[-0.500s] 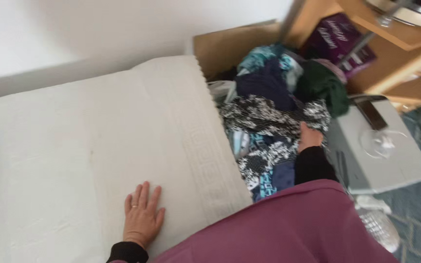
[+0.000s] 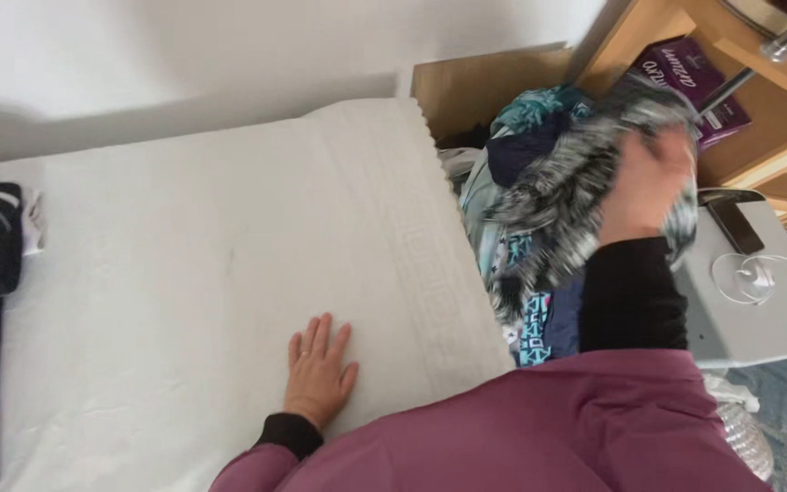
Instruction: The person folds two patterned shirts on a white surface and places them onto a stack of folded clothes.
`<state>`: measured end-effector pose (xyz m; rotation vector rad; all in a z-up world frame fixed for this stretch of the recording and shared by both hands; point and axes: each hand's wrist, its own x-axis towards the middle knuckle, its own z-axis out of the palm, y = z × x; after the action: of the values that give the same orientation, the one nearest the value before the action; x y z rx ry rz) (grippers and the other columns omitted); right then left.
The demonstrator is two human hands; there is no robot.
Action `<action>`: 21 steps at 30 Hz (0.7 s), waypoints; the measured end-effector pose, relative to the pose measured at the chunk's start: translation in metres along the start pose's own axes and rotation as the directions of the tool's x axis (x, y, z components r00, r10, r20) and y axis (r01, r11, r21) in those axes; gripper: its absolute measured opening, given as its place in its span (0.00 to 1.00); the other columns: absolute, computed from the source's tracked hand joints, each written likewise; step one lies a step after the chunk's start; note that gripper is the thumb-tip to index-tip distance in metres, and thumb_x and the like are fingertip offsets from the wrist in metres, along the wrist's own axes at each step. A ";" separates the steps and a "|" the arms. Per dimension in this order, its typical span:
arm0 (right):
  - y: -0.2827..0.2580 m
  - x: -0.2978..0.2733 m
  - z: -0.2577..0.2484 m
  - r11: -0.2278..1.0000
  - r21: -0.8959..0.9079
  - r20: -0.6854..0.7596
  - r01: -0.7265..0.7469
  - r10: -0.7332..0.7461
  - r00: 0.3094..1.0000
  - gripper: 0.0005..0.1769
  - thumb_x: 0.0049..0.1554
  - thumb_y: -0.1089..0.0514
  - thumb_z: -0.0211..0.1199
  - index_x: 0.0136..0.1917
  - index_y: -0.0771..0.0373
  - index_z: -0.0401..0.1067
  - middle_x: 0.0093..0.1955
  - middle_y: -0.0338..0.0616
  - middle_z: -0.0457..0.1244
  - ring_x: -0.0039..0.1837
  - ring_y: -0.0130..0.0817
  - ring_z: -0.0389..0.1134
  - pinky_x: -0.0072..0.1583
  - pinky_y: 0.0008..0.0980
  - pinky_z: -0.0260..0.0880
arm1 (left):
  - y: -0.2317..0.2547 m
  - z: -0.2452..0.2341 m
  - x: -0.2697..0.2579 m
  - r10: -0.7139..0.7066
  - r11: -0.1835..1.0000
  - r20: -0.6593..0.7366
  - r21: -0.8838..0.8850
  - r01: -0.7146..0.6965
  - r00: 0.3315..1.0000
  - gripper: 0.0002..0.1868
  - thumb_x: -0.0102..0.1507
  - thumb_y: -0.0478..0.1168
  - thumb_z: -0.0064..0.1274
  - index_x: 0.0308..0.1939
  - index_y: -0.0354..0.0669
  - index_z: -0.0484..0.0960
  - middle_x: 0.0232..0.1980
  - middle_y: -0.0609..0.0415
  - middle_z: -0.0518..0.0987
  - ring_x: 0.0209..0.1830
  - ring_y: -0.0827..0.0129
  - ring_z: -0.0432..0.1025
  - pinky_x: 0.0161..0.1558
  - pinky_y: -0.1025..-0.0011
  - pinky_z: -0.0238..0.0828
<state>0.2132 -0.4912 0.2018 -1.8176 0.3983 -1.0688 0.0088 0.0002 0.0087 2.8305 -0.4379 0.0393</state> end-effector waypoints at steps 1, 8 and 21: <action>-0.071 -0.027 0.008 0.975 0.056 0.184 0.217 -0.224 0.957 0.10 0.60 0.69 0.62 0.41 0.57 0.69 0.43 0.39 0.64 0.44 0.33 0.65 0.50 0.35 0.70 | -0.002 -0.001 -0.003 -0.030 0.996 0.054 -0.085 0.034 0.998 0.36 0.63 0.56 0.46 0.75 0.55 0.65 0.83 0.48 0.54 0.84 0.55 0.45 0.77 0.46 0.32; -0.139 -0.283 0.060 0.762 0.176 0.584 0.623 -0.591 0.557 0.24 0.65 0.47 0.52 0.68 0.60 0.69 0.76 0.58 0.59 0.80 0.57 0.56 0.79 0.61 0.47 | -0.068 -0.059 -0.035 -0.488 0.481 -0.083 -0.856 0.188 0.869 0.32 0.69 0.41 0.40 0.77 0.36 0.58 0.81 0.45 0.60 0.81 0.61 0.53 0.80 0.65 0.42; -0.092 -0.441 -0.004 0.954 0.077 0.931 0.288 -0.173 0.322 0.10 0.55 0.60 0.65 0.52 0.56 0.78 0.56 0.46 0.69 0.61 0.47 0.70 0.66 0.46 0.65 | -0.160 -0.074 -0.107 -0.277 0.864 -0.308 -0.494 0.096 0.910 0.29 0.62 0.41 0.56 0.67 0.40 0.73 0.67 0.44 0.74 0.74 0.51 0.62 0.76 0.55 0.52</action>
<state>-0.0546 -0.1568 0.0622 -2.2953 -0.5634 0.0144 -0.0446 0.1983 0.0304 2.2954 -0.0618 0.3705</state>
